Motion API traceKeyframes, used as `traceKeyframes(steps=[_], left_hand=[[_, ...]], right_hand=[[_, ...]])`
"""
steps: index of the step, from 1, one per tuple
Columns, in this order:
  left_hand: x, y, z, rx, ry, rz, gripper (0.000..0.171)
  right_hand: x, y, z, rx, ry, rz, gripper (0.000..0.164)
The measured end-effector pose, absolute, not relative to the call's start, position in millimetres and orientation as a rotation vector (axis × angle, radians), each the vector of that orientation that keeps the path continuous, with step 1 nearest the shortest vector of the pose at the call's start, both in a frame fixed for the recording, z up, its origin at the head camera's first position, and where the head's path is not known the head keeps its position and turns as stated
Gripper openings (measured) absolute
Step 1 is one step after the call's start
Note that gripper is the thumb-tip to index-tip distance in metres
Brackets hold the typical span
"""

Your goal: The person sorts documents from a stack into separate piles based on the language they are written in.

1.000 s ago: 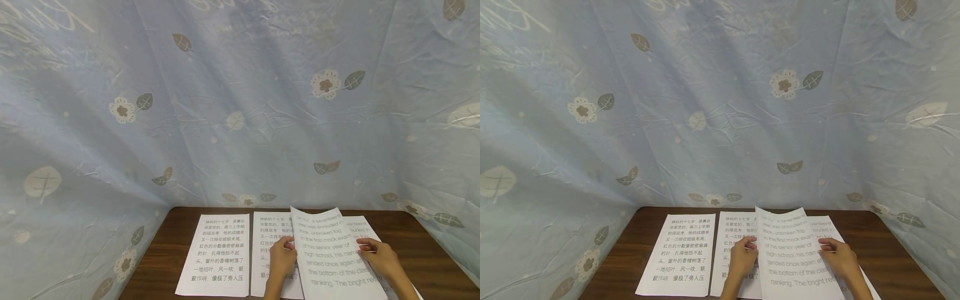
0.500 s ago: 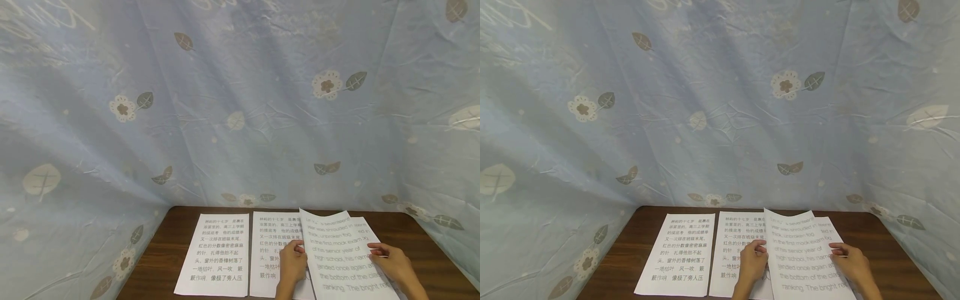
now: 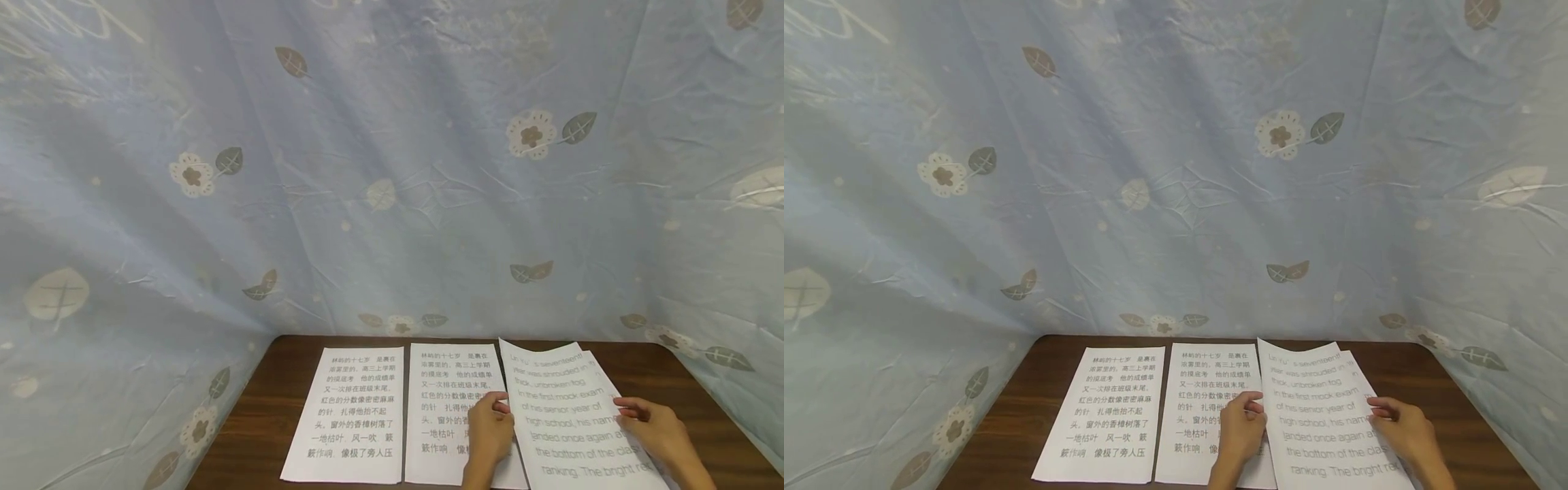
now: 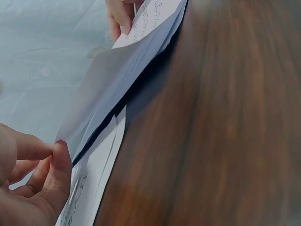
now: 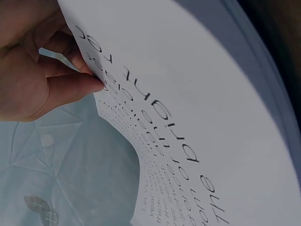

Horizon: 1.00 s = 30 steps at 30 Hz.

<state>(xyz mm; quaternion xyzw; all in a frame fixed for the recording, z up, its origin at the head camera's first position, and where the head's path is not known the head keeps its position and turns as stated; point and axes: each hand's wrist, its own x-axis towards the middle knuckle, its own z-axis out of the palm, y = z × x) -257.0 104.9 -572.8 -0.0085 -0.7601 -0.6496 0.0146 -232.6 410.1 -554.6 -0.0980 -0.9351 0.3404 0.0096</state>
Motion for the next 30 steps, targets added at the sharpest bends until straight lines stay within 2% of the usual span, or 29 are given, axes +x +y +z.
traceKeyframes(steps=[30], left_hand=[[-251.0,136.3,-571.5,-0.067,-2.368,-2.001,0.033]], right_hand=[[-226.7,432.7,-553.1,-0.394,-2.894,1.126,0.049]])
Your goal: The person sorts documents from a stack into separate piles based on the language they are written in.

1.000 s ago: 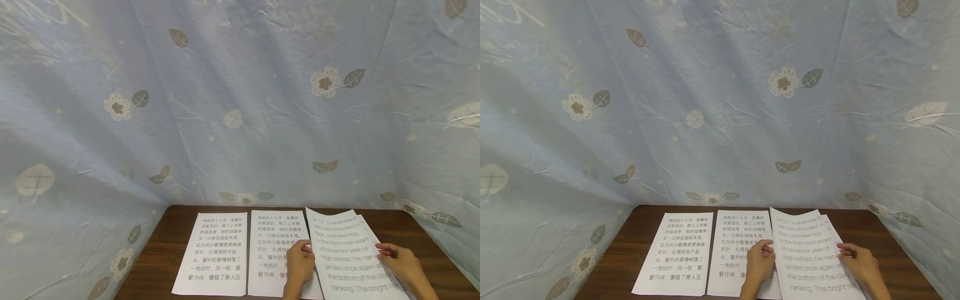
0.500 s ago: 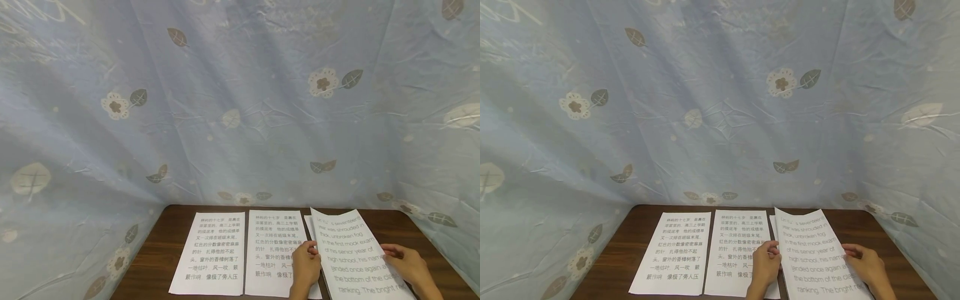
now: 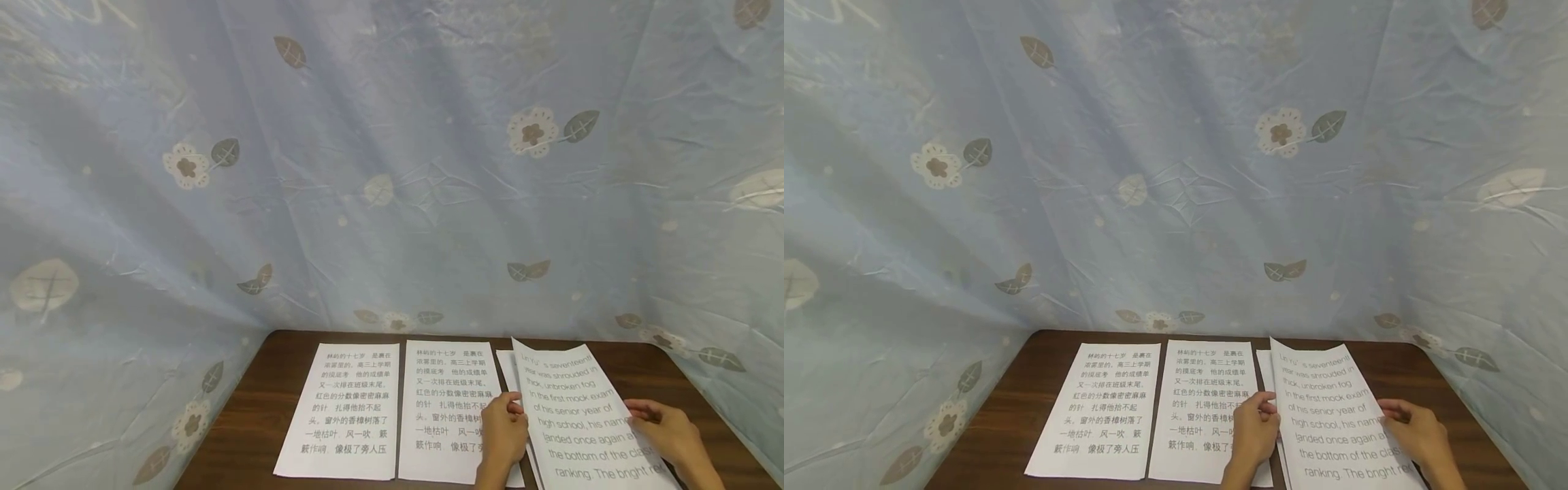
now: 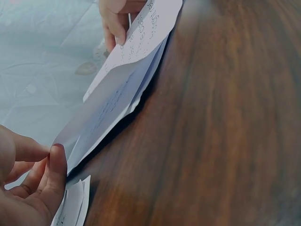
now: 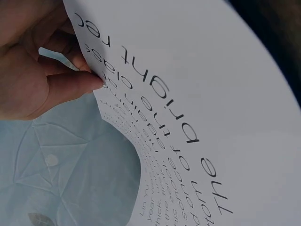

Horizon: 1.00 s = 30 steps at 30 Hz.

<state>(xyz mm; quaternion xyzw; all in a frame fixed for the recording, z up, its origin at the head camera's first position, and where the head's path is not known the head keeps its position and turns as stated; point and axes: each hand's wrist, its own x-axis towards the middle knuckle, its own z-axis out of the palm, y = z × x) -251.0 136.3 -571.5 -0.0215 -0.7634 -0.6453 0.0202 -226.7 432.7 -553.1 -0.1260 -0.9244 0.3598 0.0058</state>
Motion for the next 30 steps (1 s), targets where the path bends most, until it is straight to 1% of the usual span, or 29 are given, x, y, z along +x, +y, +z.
traceKeyframes(steps=[13,24,30], left_hand=[[-253.1,138.2,-573.1,-0.075,-2.405,-1.991,0.033],[-254.2,135.9,-574.3,-0.078,-2.418,-1.967,0.039],[-256.1,129.6,-571.5,-0.086,-2.427,-1.928,0.042]], right_hand=[[-229.3,435.5,-554.9,-0.423,-2.915,1.129,0.047],[-230.6,433.6,-552.9,-0.412,-2.967,1.009,0.047],[-230.2,434.8,-552.7,-0.365,-3.018,0.876,0.044]])
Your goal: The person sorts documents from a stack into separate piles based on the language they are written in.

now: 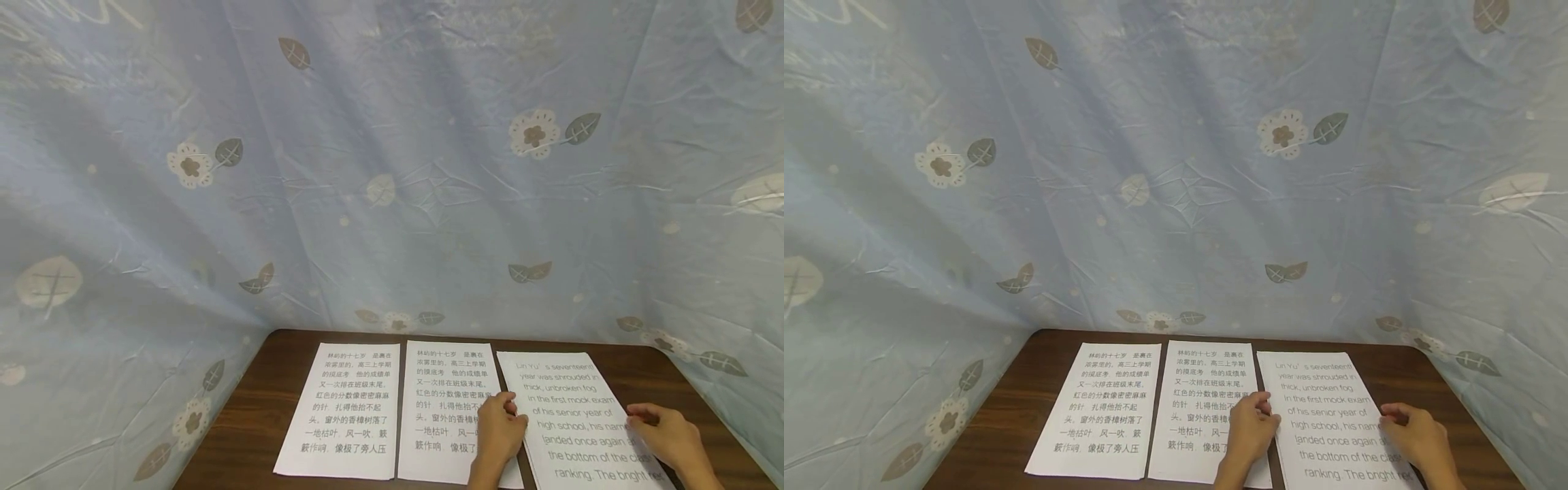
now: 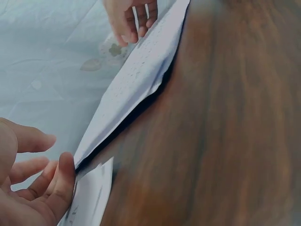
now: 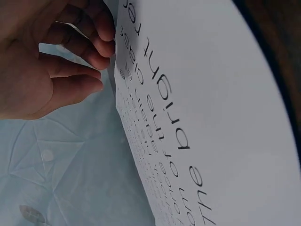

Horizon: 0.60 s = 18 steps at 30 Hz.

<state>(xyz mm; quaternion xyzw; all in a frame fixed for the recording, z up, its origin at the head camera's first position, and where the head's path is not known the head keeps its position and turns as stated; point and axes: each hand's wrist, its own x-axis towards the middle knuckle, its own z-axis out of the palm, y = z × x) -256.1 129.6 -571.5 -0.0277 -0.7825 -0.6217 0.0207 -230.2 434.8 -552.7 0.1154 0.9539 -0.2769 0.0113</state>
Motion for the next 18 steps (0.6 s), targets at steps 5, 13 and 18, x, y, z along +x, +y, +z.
traceKeyframes(steps=[5,13,18], left_hand=[[-260.9,121.0,-572.0,-0.096,-2.426,-1.914,0.041],[-265.4,102.3,-571.0,-0.103,-2.452,-1.877,0.040],[-267.8,84.7,-568.1,-0.093,-2.489,-1.880,0.039]], right_hand=[[-231.5,432.1,-552.2,0.333,3.030,-0.837,0.044],[-237.6,416.6,-550.3,0.285,3.052,-0.884,0.046],[-243.1,404.3,-548.2,0.251,3.052,-0.911,0.046]])
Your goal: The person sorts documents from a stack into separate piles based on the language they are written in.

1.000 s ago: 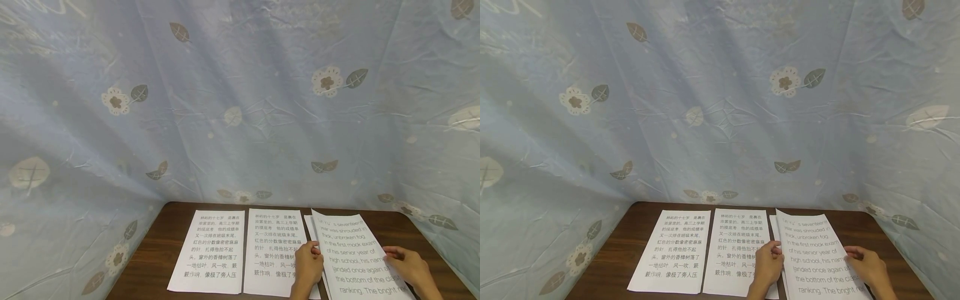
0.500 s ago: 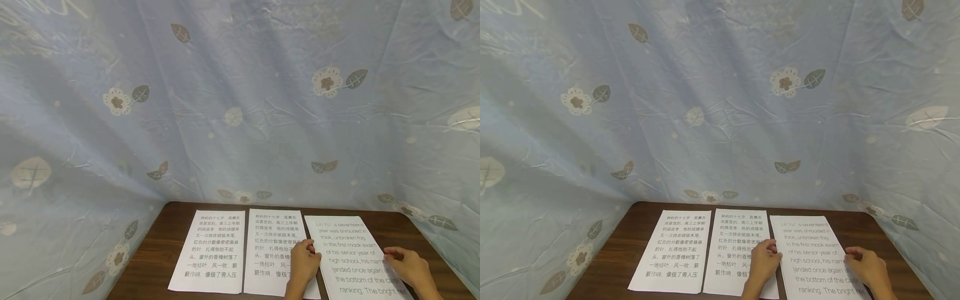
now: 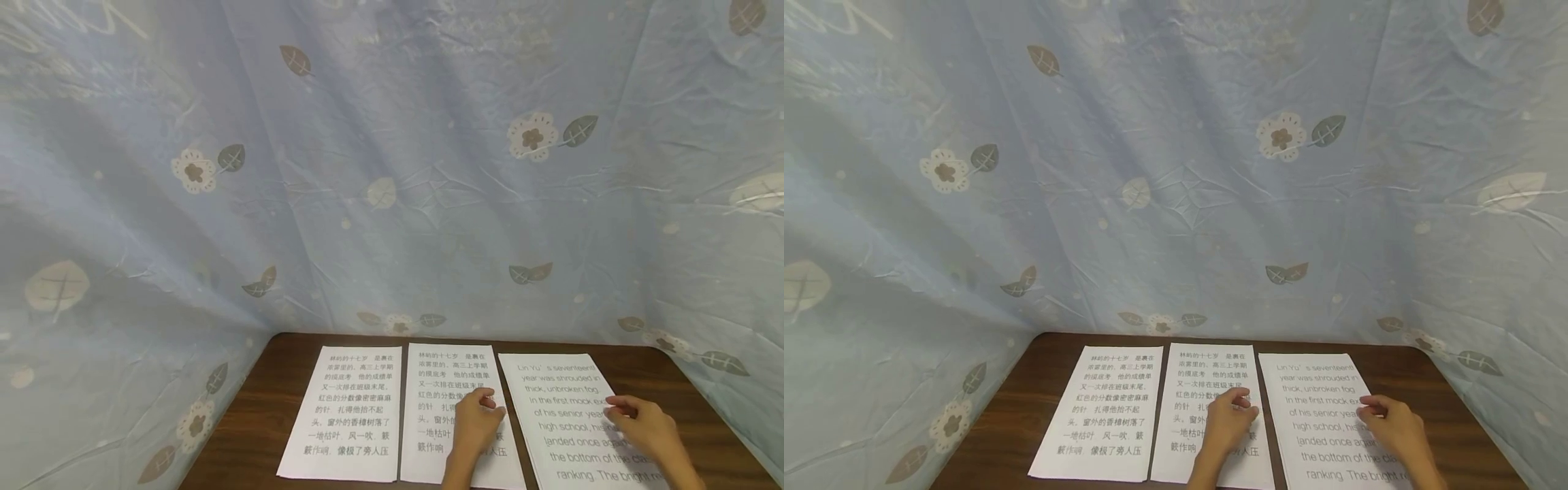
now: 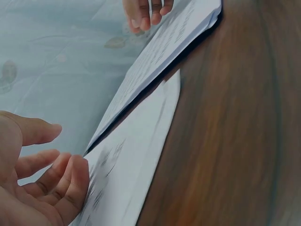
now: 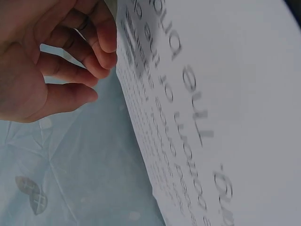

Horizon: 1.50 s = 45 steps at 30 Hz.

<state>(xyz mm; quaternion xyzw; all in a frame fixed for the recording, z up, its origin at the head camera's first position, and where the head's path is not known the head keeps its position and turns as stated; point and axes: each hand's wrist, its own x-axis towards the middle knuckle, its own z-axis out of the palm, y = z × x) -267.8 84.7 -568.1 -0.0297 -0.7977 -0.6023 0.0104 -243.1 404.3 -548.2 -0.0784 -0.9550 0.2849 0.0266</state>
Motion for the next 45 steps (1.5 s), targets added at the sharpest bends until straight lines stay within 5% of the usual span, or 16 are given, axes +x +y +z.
traceKeyframes(steps=[45], left_hand=[[-288.1,-39.7,-561.1,-0.090,-2.614,-1.552,0.039]], right_hand=[[-256.8,284.2,-551.1,-0.260,-2.720,1.394,0.044]])
